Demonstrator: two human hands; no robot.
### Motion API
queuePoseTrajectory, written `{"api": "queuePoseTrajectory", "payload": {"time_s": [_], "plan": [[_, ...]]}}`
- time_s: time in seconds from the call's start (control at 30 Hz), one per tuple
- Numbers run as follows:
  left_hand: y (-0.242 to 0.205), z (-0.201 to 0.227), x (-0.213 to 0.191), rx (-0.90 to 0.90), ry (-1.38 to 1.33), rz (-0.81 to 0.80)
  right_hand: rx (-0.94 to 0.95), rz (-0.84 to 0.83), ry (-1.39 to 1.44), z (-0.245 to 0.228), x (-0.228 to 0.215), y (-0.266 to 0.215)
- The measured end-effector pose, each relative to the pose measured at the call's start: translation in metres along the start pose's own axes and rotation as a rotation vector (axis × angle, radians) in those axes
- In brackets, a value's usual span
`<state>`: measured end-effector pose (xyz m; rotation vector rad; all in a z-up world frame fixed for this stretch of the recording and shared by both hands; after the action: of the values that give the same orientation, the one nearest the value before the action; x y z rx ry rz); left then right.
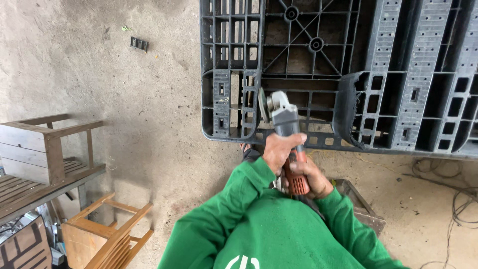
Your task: The person uses an angle grinder to cut a section of a black plastic pallet, then places the tool on a wooden workbench next to a red power drill and other hand tools.
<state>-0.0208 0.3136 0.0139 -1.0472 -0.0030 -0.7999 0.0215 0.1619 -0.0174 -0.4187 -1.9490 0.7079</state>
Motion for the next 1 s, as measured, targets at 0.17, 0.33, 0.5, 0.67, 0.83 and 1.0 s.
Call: {"api": "queuePoseTrajectory", "payload": {"time_s": [0.17, 0.33, 0.5, 0.67, 0.83, 1.0], "plan": [[0.002, -0.007, 0.002, -0.023, 0.022, 0.073, -0.016, -0.078, -0.012, 0.001, -0.011, -0.001], [0.025, 0.011, 0.006, -0.034, 0.021, 0.121, -0.055, -0.064, -0.015, -0.024, -0.009, 0.018], [0.014, -0.007, 0.007, -0.024, -0.074, 0.046, -0.021, -0.052, -0.061, -0.017, -0.007, 0.004], [0.020, 0.010, 0.005, -0.036, 0.017, 0.064, -0.028, -0.066, -0.085, -0.025, -0.014, 0.015], [0.027, 0.009, 0.007, -0.007, 0.038, 0.095, -0.024, -0.071, -0.056, -0.032, -0.009, 0.015], [0.025, -0.018, 0.007, 0.118, -0.122, 0.051, 0.014, -0.055, -0.110, -0.022, -0.013, 0.005]]}}
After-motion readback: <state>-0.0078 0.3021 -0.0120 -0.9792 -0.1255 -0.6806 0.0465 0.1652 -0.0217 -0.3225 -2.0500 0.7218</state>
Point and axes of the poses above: each hand's wrist, its own y-axis towards the middle knuckle, its own x-axis out of the palm, z = x × y, the point moved 1 cm from there along y, towards the middle knuckle, and after that the axes turned 6 degrees about -y, right-handed, at the moved point
